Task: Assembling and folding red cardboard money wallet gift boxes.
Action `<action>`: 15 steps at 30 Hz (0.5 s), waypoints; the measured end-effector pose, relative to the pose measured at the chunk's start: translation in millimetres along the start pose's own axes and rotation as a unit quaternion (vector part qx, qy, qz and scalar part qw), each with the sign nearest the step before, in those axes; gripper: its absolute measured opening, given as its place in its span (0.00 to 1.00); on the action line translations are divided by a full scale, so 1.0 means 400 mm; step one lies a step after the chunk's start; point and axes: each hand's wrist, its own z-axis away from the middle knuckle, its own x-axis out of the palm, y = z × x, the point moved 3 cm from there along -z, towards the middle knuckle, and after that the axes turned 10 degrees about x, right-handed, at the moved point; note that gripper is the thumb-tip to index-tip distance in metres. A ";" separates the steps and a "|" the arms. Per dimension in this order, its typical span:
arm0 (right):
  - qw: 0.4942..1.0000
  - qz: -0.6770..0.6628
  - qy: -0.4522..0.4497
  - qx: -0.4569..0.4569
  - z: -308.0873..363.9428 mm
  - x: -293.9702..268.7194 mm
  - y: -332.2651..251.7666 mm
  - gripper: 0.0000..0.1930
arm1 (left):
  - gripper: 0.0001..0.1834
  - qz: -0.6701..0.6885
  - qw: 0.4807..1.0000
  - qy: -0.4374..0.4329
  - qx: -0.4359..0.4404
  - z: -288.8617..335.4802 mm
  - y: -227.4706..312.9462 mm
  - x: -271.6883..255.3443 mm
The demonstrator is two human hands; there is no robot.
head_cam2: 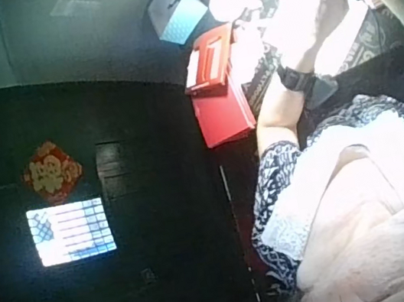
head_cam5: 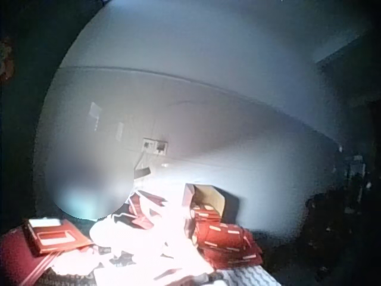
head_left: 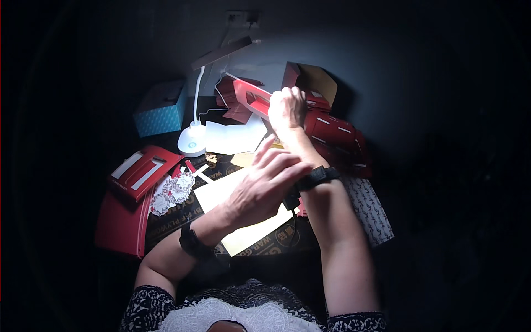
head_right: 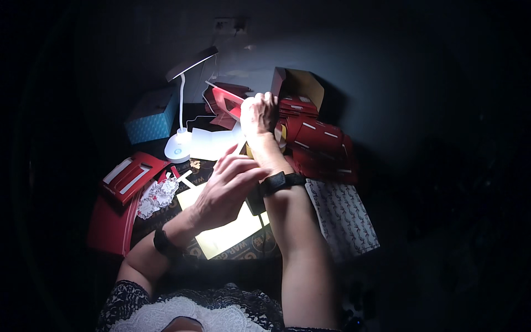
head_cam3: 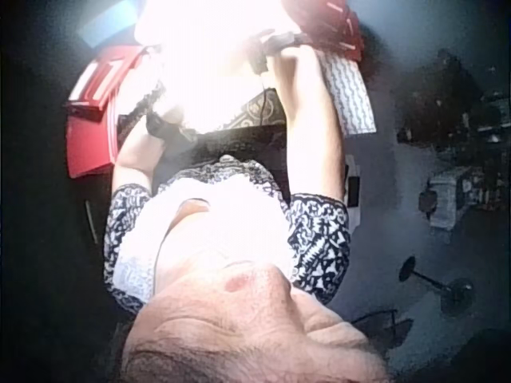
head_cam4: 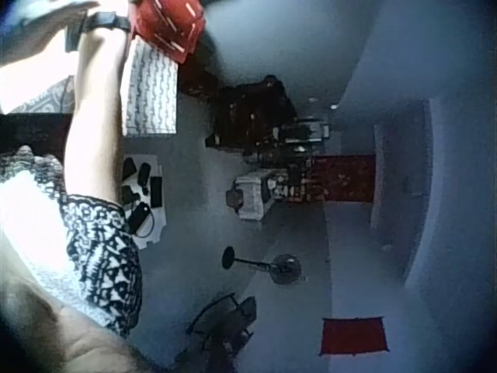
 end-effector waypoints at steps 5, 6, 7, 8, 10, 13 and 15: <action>0.999 -0.020 -0.023 0.034 0.001 0.017 0.001 0.09 | 0.14 0.041 0.994 -0.074 0.071 -0.085 -0.007 -0.010; 0.998 -0.025 -0.029 0.043 0.002 0.023 0.002 0.09 | 0.14 0.042 0.994 -0.075 0.072 -0.086 -0.012 -0.011; 0.998 -0.029 -0.035 0.053 0.003 0.029 0.003 0.09 | 0.12 0.069 0.992 -0.077 0.070 -0.084 -0.019 -0.012; 0.997 -0.035 -0.040 0.061 0.002 0.035 0.002 0.09 | 0.11 0.094 0.990 -0.080 0.068 -0.080 -0.023 -0.012; 0.995 -0.047 -0.050 0.077 0.000 0.046 0.001 0.09 | 0.10 0.099 0.990 -0.084 0.060 -0.067 -0.026 -0.007; 0.991 -0.061 -0.065 0.103 -0.006 0.062 0.007 0.09 | 0.10 0.083 0.988 -0.105 0.074 -0.051 -0.021 -0.010; 0.987 -0.071 -0.075 0.119 -0.007 0.069 0.010 0.09 | 0.10 0.112 0.988 -0.080 0.076 -0.038 -0.019 -0.013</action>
